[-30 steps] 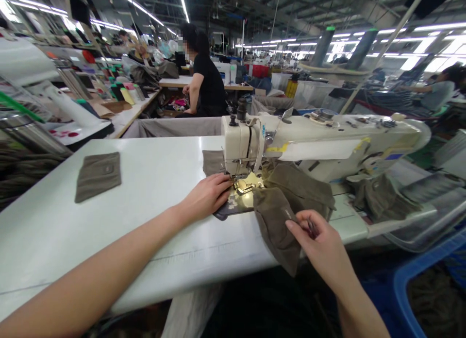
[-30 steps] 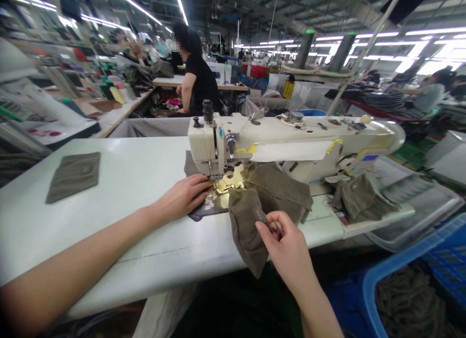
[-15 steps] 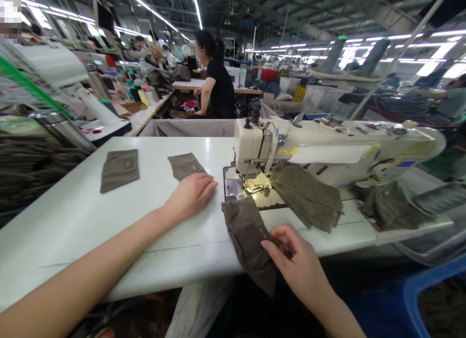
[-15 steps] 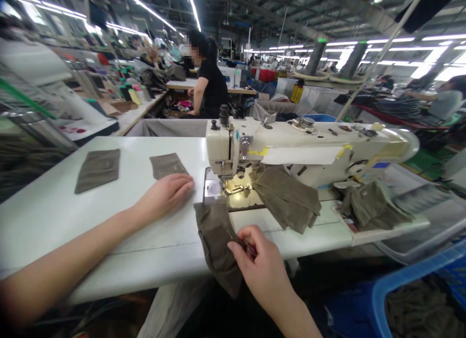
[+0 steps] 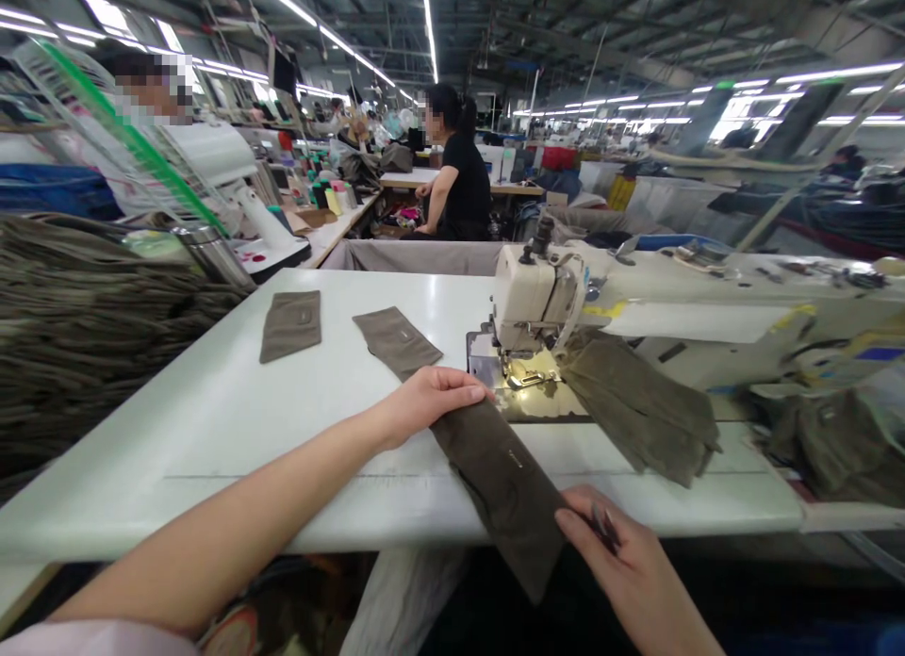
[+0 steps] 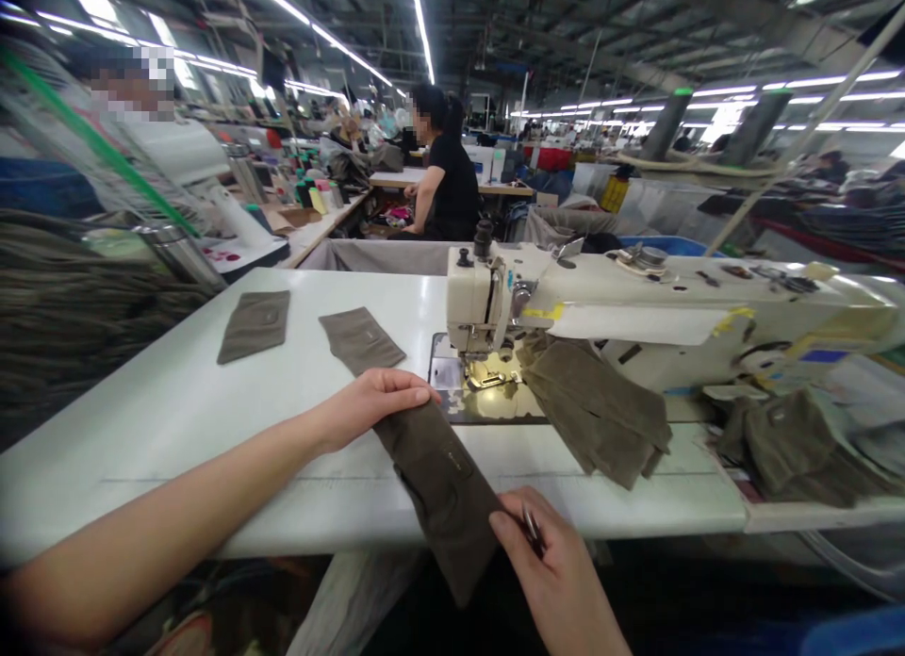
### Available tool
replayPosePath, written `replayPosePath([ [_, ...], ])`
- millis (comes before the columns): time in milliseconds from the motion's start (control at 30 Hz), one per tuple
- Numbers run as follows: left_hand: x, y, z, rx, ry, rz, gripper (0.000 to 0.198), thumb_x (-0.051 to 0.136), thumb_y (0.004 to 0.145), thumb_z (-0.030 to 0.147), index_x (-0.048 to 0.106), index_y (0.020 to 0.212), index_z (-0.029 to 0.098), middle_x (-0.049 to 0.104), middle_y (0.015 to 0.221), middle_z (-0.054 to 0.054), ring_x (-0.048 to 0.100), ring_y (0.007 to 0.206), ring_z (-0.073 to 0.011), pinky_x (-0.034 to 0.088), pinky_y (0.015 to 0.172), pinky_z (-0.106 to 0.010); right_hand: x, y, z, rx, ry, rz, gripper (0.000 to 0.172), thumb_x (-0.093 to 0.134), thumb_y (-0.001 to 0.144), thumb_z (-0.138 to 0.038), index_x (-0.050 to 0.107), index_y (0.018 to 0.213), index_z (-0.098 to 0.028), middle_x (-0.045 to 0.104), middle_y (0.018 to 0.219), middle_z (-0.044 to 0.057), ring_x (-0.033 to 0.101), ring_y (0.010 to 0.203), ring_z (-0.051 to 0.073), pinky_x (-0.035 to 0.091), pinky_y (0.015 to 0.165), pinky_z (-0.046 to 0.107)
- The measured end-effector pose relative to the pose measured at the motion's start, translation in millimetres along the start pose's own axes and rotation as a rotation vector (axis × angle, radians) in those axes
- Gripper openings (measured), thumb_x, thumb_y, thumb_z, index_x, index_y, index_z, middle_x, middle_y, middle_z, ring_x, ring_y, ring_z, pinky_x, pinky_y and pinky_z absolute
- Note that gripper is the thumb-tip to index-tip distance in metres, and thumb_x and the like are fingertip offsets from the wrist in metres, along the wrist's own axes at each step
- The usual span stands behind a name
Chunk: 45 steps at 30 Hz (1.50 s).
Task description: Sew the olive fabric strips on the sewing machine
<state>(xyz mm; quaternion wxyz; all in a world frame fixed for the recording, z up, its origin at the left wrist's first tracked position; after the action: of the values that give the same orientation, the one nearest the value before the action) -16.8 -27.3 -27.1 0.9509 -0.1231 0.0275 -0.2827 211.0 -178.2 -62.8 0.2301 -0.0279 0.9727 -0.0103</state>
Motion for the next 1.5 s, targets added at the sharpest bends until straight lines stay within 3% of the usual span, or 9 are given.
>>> replayPosePath([
  [100,-3.1,8.9,-0.6,0.057,0.164,0.006,0.032,0.073,0.078,0.048,0.078,0.088,0.018,0.076,0.083,-0.005,0.065,0.075,-0.0178,0.050,0.068,-0.028,6.8,-2.2,2.7,0.007,0.056,0.001,0.035,0.059,0.092,-0.051,0.078,0.097,-0.022,0.074,0.088,0.005,0.070,0.085,0.023,0.056,0.076,0.027],
  [233,-3.9,22.1,3.8,0.195,0.538,0.206,0.038,0.067,0.081,0.050,0.068,0.062,0.017,0.061,0.059,0.000,0.052,0.059,-0.0136,0.039,0.054,-0.024,13.1,-4.6,4.9,0.138,0.072,0.171,0.037,0.064,0.086,-0.055,0.077,0.090,-0.020,0.072,0.079,0.005,0.067,0.077,0.023,0.053,0.064,0.028],
  [467,-0.1,32.3,5.7,0.209,0.489,0.276,0.045,0.058,0.085,0.059,0.061,0.068,0.017,0.057,0.060,0.002,0.048,0.056,-0.0119,0.036,0.052,-0.023,7.7,-3.7,0.7,0.247,0.342,0.241,0.043,0.068,0.084,-0.050,0.073,0.112,-0.018,0.052,0.057,-0.005,0.040,0.047,0.011,0.034,0.044,0.024],
  [700,1.4,24.9,8.8,0.503,0.856,0.348,0.036,0.052,0.088,0.055,0.064,0.082,0.021,0.065,0.070,-0.001,0.058,0.066,-0.0175,0.043,0.064,-0.027,-14.6,2.3,-8.8,0.134,0.148,0.623,0.025,0.068,0.078,-0.039,0.074,0.088,-0.018,0.055,0.063,-0.003,0.049,0.058,0.014,0.045,0.057,0.027],
  [867,-3.1,25.4,10.2,0.461,0.658,0.364,0.036,0.053,0.085,0.055,0.061,0.075,0.021,0.060,0.065,0.000,0.053,0.061,-0.0164,0.042,0.058,-0.026,-12.8,8.6,-4.4,0.227,0.435,0.493,0.031,0.067,0.077,-0.040,0.068,0.100,-0.019,0.042,0.054,-0.009,0.033,0.044,0.008,0.028,0.041,0.022],
  [1033,-0.6,22.2,12.1,0.466,0.539,0.383,0.034,0.055,0.083,0.054,0.060,0.073,0.021,0.057,0.064,0.001,0.049,0.061,-0.0157,0.040,0.056,-0.025,0.4,12.4,-5.3,0.356,0.806,0.296,0.044,0.066,0.076,-0.063,0.045,0.075,-0.023,0.036,0.048,-0.012,0.022,0.036,0.004,0.015,0.035,0.018],
  [1167,-0.6,18.0,14.1,0.507,0.537,0.434,0.031,0.056,0.084,0.050,0.060,0.073,0.021,0.054,0.062,0.002,0.047,0.059,-0.0148,0.038,0.054,-0.025,-0.7,17.5,-9.8,0.353,0.715,0.405,0.058,0.067,0.072,-0.077,0.042,0.075,-0.025,0.031,0.041,-0.014,0.021,0.034,0.004,0.016,0.033,0.017],
  [1333,-3.2,11.9,16.7,0.553,0.569,0.463,0.029,0.055,0.085,0.047,0.060,0.073,0.022,0.057,0.062,0.002,0.051,0.060,-0.0156,0.040,0.055,-0.025,-4.5,23.1,-11.7,0.328,0.608,0.516,0.053,0.066,0.073,-0.075,0.053,0.080,-0.023,0.028,0.042,-0.014,0.021,0.036,0.006,0.018,0.034,0.020],
  [1500,-0.8,5.2,20.1,0.643,0.609,0.432,0.024,0.055,0.087,0.043,0.063,0.078,0.022,0.062,0.068,0.001,0.055,0.064,-0.0161,0.044,0.061,-0.026,-18.1,26.0,-11.6,0.177,0.398,0.694,0.037,0.068,0.076,-0.057,0.065,0.075,-0.020,0.048,0.055,-0.004,0.041,0.049,0.011,0.035,0.048,0.026],
])
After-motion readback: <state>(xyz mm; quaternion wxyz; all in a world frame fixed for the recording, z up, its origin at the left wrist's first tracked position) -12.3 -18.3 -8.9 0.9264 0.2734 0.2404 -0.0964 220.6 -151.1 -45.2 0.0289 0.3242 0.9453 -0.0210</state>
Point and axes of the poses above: each hand's wrist, its own y-axis towards the middle knuckle, its own x-axis out of the palm, z = x × y, the point moved 3 cm from there along y, towards the middle knuckle
